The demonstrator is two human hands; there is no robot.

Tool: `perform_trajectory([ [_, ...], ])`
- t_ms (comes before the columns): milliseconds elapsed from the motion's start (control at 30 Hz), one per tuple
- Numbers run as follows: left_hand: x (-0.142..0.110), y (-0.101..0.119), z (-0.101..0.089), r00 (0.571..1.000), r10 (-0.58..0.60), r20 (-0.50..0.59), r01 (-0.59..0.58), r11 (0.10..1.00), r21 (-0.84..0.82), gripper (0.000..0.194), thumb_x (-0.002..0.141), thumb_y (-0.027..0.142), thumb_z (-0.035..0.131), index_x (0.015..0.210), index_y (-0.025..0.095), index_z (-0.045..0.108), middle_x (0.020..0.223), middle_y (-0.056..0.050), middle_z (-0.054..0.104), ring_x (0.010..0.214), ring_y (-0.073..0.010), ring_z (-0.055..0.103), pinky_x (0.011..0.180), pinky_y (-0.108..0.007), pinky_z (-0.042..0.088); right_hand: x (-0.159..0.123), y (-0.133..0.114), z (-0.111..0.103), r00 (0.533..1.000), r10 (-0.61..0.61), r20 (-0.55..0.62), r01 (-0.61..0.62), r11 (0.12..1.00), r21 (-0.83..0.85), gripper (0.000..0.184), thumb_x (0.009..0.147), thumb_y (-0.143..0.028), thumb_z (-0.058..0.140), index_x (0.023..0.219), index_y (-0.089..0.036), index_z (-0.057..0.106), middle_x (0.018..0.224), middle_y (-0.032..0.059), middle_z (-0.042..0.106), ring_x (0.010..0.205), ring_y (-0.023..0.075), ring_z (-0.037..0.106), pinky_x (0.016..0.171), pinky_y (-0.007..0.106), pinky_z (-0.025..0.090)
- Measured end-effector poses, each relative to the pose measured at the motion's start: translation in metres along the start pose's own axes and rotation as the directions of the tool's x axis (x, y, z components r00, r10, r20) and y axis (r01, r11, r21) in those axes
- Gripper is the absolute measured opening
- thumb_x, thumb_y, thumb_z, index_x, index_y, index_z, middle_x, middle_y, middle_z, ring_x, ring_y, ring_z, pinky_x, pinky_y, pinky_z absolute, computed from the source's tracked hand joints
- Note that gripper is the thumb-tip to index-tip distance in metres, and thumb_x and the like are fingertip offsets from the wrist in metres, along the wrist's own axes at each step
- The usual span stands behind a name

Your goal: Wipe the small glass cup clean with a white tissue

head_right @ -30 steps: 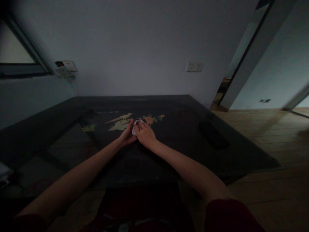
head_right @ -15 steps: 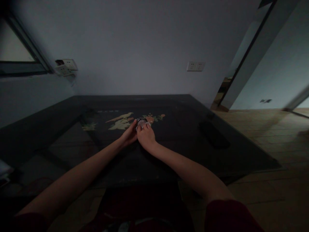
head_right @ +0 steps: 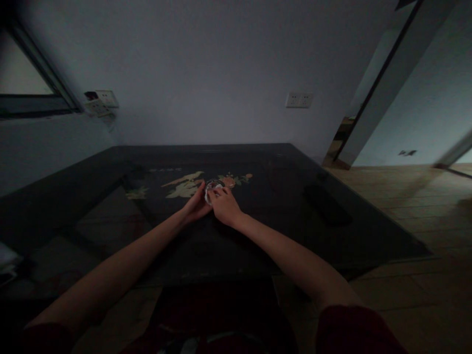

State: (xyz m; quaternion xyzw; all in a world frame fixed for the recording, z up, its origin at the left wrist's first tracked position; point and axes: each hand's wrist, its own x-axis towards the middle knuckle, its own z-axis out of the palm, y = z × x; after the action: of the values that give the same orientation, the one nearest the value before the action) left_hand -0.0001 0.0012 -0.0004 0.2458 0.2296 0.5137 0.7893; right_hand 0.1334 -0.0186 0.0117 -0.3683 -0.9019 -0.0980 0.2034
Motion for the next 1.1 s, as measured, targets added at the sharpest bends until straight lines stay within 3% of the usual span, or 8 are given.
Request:
perform_trajectory([
  [100, 0.0, 0.001, 0.0, 1.0, -0.016, 0.02, 0.016, 1.0, 0.015, 0.043, 0.097, 0.041, 0.034, 0.097, 0.012, 0.066, 0.089, -0.008, 0.072, 0.1, -0.0192, 0.065, 0.097, -0.031, 0.043, 0.002, -0.004, 0.003, 1.0, -0.025, -0.018, 0.023, 0.992, -0.124, 0.038, 0.091, -0.01, 0.035, 0.126, -0.004, 0.049, 0.121, 0.02, 0.062, 0.123, 0.0265, 0.046, 0.102, 0.044, 0.032],
  [267, 0.001, -0.002, 0.001, 1.0, 0.004, 0.022, -0.005, 0.999, 0.033, 0.045, 0.098, 0.041, 0.031, 0.106, 0.012, 0.065, 0.095, -0.009, 0.072, 0.106, -0.0199, 0.063, 0.1, -0.032, 0.041, 0.003, -0.011, 0.008, 0.996, 0.057, -0.071, -0.073, 0.967, -0.242, 0.042, 0.092, -0.009, 0.032, 0.13, 0.003, 0.044, 0.126, 0.025, 0.057, 0.124, 0.028, 0.046, 0.104, 0.043, 0.033],
  [433, 0.005, -0.005, -0.002, 1.0, 0.028, -0.005, -0.027, 0.999, 0.036, 0.042, 0.096, 0.041, 0.036, 0.107, 0.013, 0.066, 0.096, -0.008, 0.072, 0.102, -0.0195, 0.064, 0.097, -0.031, 0.044, 0.003, -0.014, 0.002, 0.994, 0.101, -0.033, -0.107, 0.95, -0.292, 0.037, 0.089, -0.007, 0.037, 0.119, 0.002, 0.056, 0.117, 0.0249, 0.063, 0.114, 0.0288, 0.053, 0.1, 0.045, 0.036],
  [567, 0.002, -0.003, 0.002, 1.0, 0.026, -0.011, -0.026, 0.999, 0.04, 0.041, 0.097, 0.039, 0.035, 0.093, 0.013, 0.067, 0.084, -0.006, 0.072, 0.094, -0.0175, 0.066, 0.093, -0.028, 0.045, 0.0, -0.015, -0.008, 0.998, 0.064, 0.021, -0.056, 0.964, -0.26, 0.028, 0.088, -0.012, 0.042, 0.104, -0.006, 0.064, 0.105, 0.0178, 0.068, 0.105, 0.0264, 0.057, 0.098, 0.042, 0.037],
  [667, -0.002, -0.001, 0.005, 1.0, 0.016, -0.02, -0.015, 0.999, 0.04, 0.044, 0.098, 0.038, 0.032, 0.087, 0.014, 0.067, 0.078, -0.005, 0.071, 0.088, -0.016, 0.067, 0.091, -0.028, 0.046, -0.003, -0.015, -0.01, 1.0, 0.028, 0.008, -0.026, 0.985, -0.17, 0.031, 0.087, -0.013, 0.045, 0.113, -0.005, 0.06, 0.104, 0.017, 0.068, 0.103, 0.0254, 0.057, 0.096, 0.04, 0.037],
  [900, 0.0, -0.001, 0.002, 0.999, -0.021, -0.03, 0.022, 0.999, 0.028, 0.043, 0.097, 0.04, 0.036, 0.098, 0.011, 0.068, 0.093, -0.009, 0.072, 0.098, -0.0183, 0.065, 0.096, -0.028, 0.043, 0.0, -0.016, 0.001, 0.999, 0.029, -0.033, -0.035, 0.977, -0.209, 0.04, 0.091, -0.011, 0.036, 0.128, -0.001, 0.048, 0.124, 0.0207, 0.061, 0.121, 0.0279, 0.048, 0.102, 0.045, 0.035],
  [1100, 0.001, -0.004, 0.001, 1.0, 0.005, -0.002, -0.005, 1.0, 0.017, 0.044, 0.097, 0.041, 0.035, 0.103, 0.012, 0.067, 0.092, -0.008, 0.072, 0.097, -0.0188, 0.066, 0.095, -0.028, 0.044, 0.001, -0.022, -0.007, 0.995, 0.096, -0.009, -0.094, 0.952, -0.292, 0.039, 0.09, -0.007, 0.036, 0.124, 0.004, 0.052, 0.12, 0.0236, 0.062, 0.114, 0.0283, 0.053, 0.1, 0.042, 0.037],
])
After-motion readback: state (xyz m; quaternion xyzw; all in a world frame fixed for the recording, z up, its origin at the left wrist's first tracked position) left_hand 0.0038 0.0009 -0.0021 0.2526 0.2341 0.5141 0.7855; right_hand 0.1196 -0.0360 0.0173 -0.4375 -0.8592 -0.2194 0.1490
